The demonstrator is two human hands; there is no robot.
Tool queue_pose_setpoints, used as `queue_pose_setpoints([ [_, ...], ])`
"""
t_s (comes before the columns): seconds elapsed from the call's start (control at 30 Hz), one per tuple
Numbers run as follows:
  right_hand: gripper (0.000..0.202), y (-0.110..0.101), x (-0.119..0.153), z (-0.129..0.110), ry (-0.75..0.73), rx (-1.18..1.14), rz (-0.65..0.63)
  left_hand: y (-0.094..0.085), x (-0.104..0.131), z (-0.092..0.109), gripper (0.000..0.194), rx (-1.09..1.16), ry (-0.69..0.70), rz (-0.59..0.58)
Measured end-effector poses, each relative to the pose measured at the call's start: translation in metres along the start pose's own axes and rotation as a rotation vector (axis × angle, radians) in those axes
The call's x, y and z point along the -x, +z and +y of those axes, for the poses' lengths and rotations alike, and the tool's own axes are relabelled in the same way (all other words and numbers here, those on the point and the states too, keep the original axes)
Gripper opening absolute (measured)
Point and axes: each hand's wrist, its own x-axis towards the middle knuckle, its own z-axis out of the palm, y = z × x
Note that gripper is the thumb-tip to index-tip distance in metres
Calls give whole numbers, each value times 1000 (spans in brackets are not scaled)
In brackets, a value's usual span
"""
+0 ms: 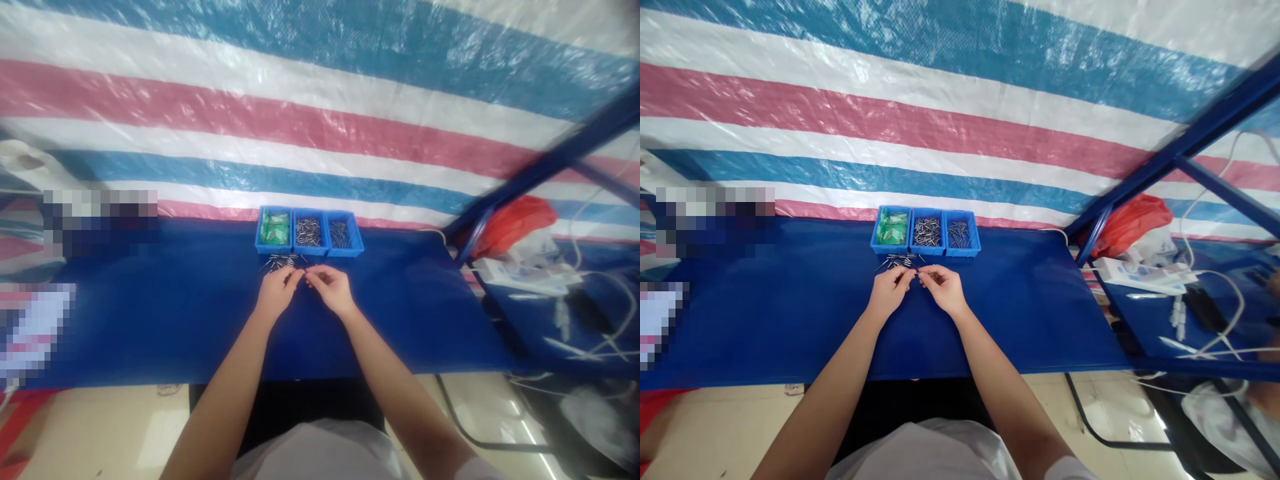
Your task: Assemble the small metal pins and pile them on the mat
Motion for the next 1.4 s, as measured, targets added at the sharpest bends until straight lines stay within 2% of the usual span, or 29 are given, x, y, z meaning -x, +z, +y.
queue_pose_setpoints([
  [0.27, 30, -1, -1, 2, 2, -10, 23, 2, 1, 1, 25, 90, 12, 48],
  [0.63, 28, -2, -1, 3, -12, -26, 20, 3, 2, 1, 18, 76, 32, 26],
  [0.93, 29, -2, -1, 3, -8, -10, 23, 3, 1, -1, 21, 43, 35, 5],
  [1.1, 30, -2, -2, 4, -5, -11, 28, 1, 1, 0, 28, 24, 13, -34],
  [1.4, 28, -1, -1, 4, -3, -33, 36, 3, 2, 1, 21, 75, 8, 35],
])
